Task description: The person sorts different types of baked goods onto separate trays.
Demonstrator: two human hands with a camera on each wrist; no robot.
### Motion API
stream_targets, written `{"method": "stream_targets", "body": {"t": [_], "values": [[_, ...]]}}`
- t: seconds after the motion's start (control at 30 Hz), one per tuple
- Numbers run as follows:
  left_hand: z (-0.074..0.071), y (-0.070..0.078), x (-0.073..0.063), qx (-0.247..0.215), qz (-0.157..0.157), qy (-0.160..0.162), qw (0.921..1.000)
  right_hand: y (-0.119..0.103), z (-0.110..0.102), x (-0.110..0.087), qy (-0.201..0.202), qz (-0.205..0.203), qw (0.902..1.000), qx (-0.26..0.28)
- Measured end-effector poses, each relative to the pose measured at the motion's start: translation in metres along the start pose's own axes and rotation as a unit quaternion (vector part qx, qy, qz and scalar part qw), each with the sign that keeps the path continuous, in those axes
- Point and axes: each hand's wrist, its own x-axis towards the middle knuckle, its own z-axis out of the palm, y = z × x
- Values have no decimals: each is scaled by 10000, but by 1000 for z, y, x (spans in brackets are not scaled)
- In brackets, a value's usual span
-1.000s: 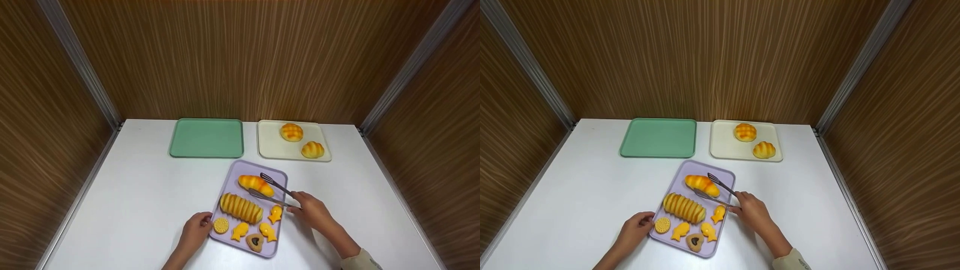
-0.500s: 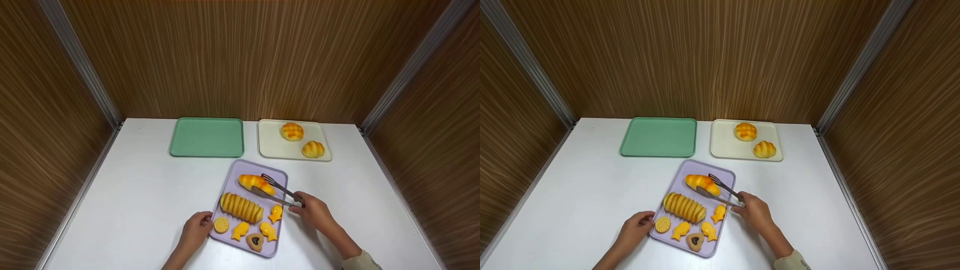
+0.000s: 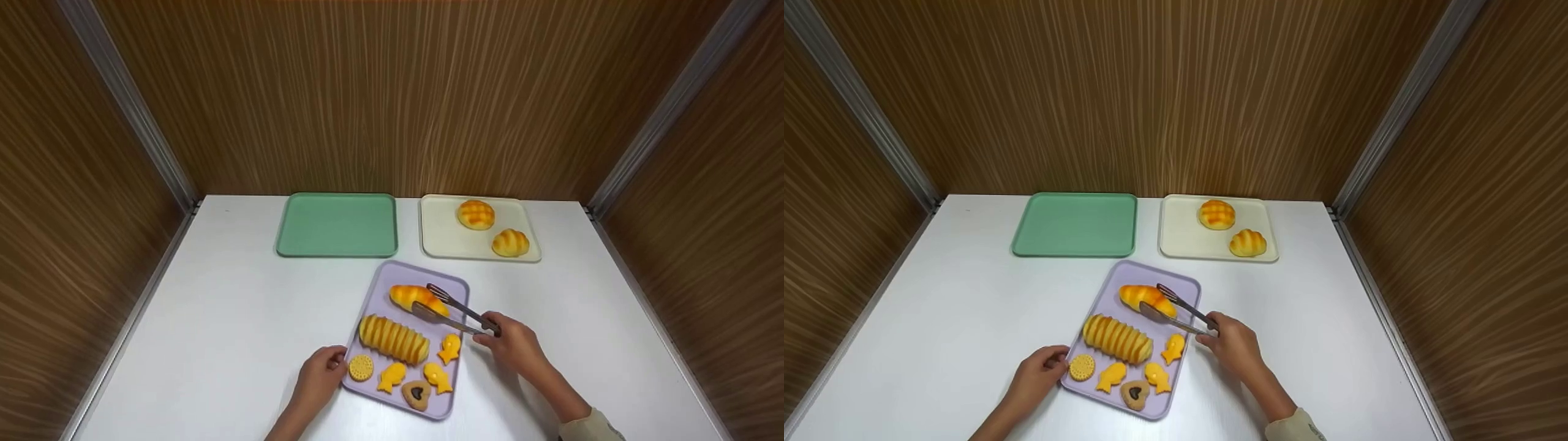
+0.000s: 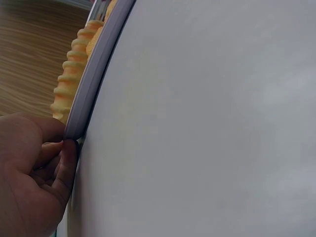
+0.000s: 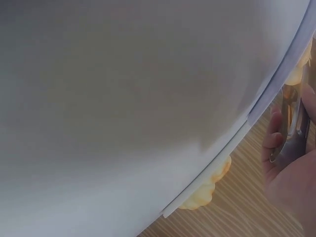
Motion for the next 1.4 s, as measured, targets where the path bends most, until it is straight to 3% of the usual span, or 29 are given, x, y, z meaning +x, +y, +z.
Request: {"method": "stream_targets", "body": {"t": [0.23, 0.5, 0.9, 1.4], "values": [[-1, 0, -1, 37, 92, -2, 10000, 2, -3, 0, 160, 25, 9998, 99], [1, 0, 0, 49, -116, -27, 9999, 8, -14, 10, 443, 84, 9989, 116], [0, -4, -1, -22, 96, 34, 9999, 31, -37, 46, 765, 612, 9949, 237], [-1, 1, -1, -38, -33, -92, 9999, 55, -47, 90, 594, 1106, 9920, 147]]}}
